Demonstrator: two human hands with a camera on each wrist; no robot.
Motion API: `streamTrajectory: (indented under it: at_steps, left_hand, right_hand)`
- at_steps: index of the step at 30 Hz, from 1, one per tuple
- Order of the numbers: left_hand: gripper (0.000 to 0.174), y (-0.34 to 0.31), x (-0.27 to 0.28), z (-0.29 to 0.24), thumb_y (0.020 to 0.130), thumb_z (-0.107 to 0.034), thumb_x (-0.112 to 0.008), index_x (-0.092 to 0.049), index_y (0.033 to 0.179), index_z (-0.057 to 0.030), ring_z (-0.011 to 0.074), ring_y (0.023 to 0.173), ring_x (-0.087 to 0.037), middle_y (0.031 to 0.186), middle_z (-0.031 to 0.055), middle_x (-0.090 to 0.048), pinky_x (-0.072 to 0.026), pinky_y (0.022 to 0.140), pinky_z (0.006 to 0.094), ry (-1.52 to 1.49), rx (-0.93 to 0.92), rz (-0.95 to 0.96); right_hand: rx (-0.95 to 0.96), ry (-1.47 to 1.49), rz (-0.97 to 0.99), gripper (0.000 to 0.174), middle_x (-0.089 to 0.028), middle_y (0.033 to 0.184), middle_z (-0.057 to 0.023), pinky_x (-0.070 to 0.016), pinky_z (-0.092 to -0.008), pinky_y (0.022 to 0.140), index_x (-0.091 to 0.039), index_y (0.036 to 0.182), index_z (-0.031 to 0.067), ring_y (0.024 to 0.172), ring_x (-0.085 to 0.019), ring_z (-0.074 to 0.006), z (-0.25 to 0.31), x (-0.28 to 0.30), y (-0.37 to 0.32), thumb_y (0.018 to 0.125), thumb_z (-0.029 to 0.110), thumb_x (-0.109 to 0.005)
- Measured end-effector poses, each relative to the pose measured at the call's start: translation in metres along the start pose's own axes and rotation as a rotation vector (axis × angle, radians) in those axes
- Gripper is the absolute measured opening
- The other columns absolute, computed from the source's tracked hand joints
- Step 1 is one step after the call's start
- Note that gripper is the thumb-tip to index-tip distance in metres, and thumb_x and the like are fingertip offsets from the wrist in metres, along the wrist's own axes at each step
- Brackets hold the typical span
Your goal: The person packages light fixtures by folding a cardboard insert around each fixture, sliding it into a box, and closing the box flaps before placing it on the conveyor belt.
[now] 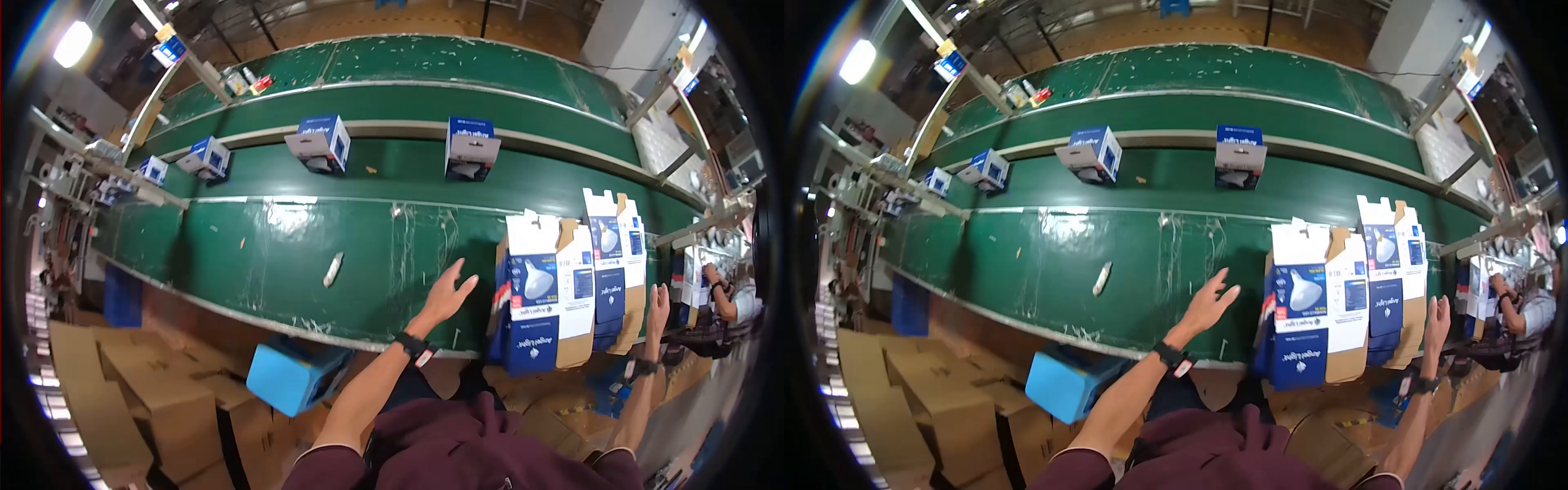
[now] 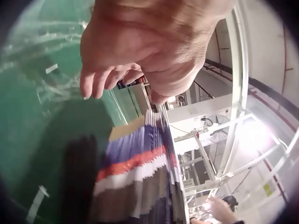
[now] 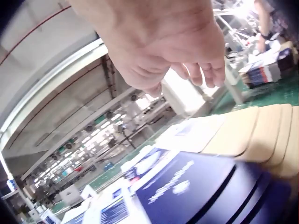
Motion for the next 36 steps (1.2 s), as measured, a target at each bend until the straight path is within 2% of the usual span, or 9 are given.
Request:
streamTrajectory:
  at_steps: [3, 5, 9, 13, 20, 23, 27, 32, 36]
  left_hand:
    - [0.063, -0.012, 0.117, -0.005, 0.098, -0.033, -0.067, -0.053, 0.147, 0.0046, 0.0476, 0.139, -0.051, 0.150, 0.0293, -0.055, -0.0399, 0.118, 0.0519, 0.454, -0.276, -0.301]
    - [0.055, -0.033, 0.210, 0.008, 0.096, -0.024, -0.066, -0.057, 0.139, 0.0084, 0.0502, 0.137, -0.051, 0.146, 0.0321, -0.056, -0.0391, 0.117, 0.0562, 0.665, -0.246, -0.539]
    - [0.065, -0.084, 0.368, 0.100, 0.101, -0.029, -0.062, -0.046, 0.152, 0.0079, 0.0507, 0.149, -0.037, 0.161, 0.0317, -0.040, -0.0275, 0.124, 0.0574, 0.984, 0.011, -0.763]
    - [0.068, -0.112, 0.439, 0.170, 0.102, -0.033, -0.061, -0.042, 0.159, -0.0019, 0.0453, 0.156, -0.026, 0.169, 0.0270, -0.030, -0.0197, 0.125, 0.0601, 1.120, 0.175, -0.675]
    - [0.067, -0.135, 0.463, 0.146, 0.097, -0.040, -0.065, -0.051, 0.154, -0.0080, 0.0429, 0.154, -0.033, 0.164, 0.0245, -0.039, -0.0212, 0.125, 0.0609, 1.037, 0.281, -0.739]
    - [0.070, -0.136, 0.457, 0.150, 0.100, -0.044, -0.062, -0.047, 0.158, -0.0081, 0.0407, 0.155, -0.032, 0.167, 0.0248, -0.037, -0.0201, 0.126, 0.0586, 1.037, 0.270, -0.727]
    - [0.069, -0.139, 0.457, 0.148, 0.100, -0.045, -0.062, -0.048, 0.157, -0.0095, 0.0404, 0.154, -0.033, 0.167, 0.0238, -0.037, -0.0217, 0.126, 0.0583, 1.027, 0.267, -0.735]
    - [0.069, -0.143, 0.454, 0.147, 0.102, -0.048, -0.057, -0.046, 0.159, -0.0095, 0.0401, 0.155, -0.032, 0.166, 0.0239, -0.037, -0.0211, 0.125, 0.0584, 1.084, 0.247, -0.762]
    - [0.068, -0.150, 0.453, 0.141, 0.099, -0.045, -0.061, -0.048, 0.155, -0.0077, 0.0394, 0.152, -0.036, 0.163, 0.0229, -0.041, -0.0267, 0.123, 0.0567, 1.097, 0.241, -0.813]
  right_hand:
    - [0.287, -0.011, 0.000, 0.043, -0.060, 0.147, -0.0225, -0.0416, -0.0356, 0.116, -0.056, 0.146, -0.0076, 0.134, -0.058, -0.0277, 0.164, -0.079, -0.118, 0.113, 0.020, -0.051]
    - [0.024, 0.261, 0.346, 0.042, -0.060, 0.150, -0.0191, -0.0382, -0.0392, 0.121, -0.060, 0.144, -0.0042, 0.142, -0.053, -0.0312, 0.221, -0.198, -0.191, 0.110, 0.019, -0.050]
    - [0.444, -0.058, 0.920, 0.055, -0.059, 0.148, -0.0220, -0.0451, -0.0443, 0.116, -0.057, 0.146, 0.0014, 0.142, -0.053, -0.0349, 0.368, -0.448, -0.326, 0.104, 0.035, -0.064]
    - [0.668, -0.166, 0.735, 0.063, -0.055, 0.150, -0.0258, -0.0448, -0.0472, 0.116, -0.052, 0.148, 0.0000, 0.140, -0.053, -0.0418, 0.410, -0.556, -0.311, 0.098, 0.033, -0.071]
    - [0.384, -0.133, 0.493, 0.055, -0.060, 0.148, -0.0240, -0.0434, -0.0441, 0.115, -0.054, 0.149, -0.0040, 0.134, -0.059, -0.0358, 0.344, -0.591, -0.129, 0.108, 0.031, -0.061]
    - [0.377, -0.427, 0.614, 0.059, -0.051, 0.156, -0.0245, -0.0337, -0.0483, 0.122, -0.048, 0.155, -0.0023, 0.146, -0.046, -0.0409, 0.299, -0.614, -0.158, 0.109, 0.035, -0.056]
    - [0.708, -0.781, 0.363, 0.071, -0.026, 0.171, -0.0223, -0.0241, -0.0607, 0.125, -0.026, 0.166, 0.0040, 0.156, -0.026, -0.0465, 0.286, -0.630, -0.247, 0.108, 0.033, -0.054]
    - [0.546, -0.664, 0.639, 0.074, -0.030, 0.168, -0.0276, -0.0239, -0.0563, 0.126, -0.033, 0.163, 0.0005, 0.153, -0.027, -0.0505, 0.301, -0.622, -0.236, 0.103, 0.035, -0.062]
    - [0.725, -0.462, 0.647, 0.057, -0.054, 0.148, -0.0298, -0.0364, -0.0547, 0.119, -0.057, 0.144, -0.0017, 0.140, -0.047, -0.0484, 0.281, -0.608, -0.229, 0.099, 0.032, -0.066]
Point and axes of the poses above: each hand's wrist, its own y-axis towards the middle knuckle, its own x-axis out of the back of the hand, z = x × y, the point moved 8 cm from there along y, towards the middle knuckle
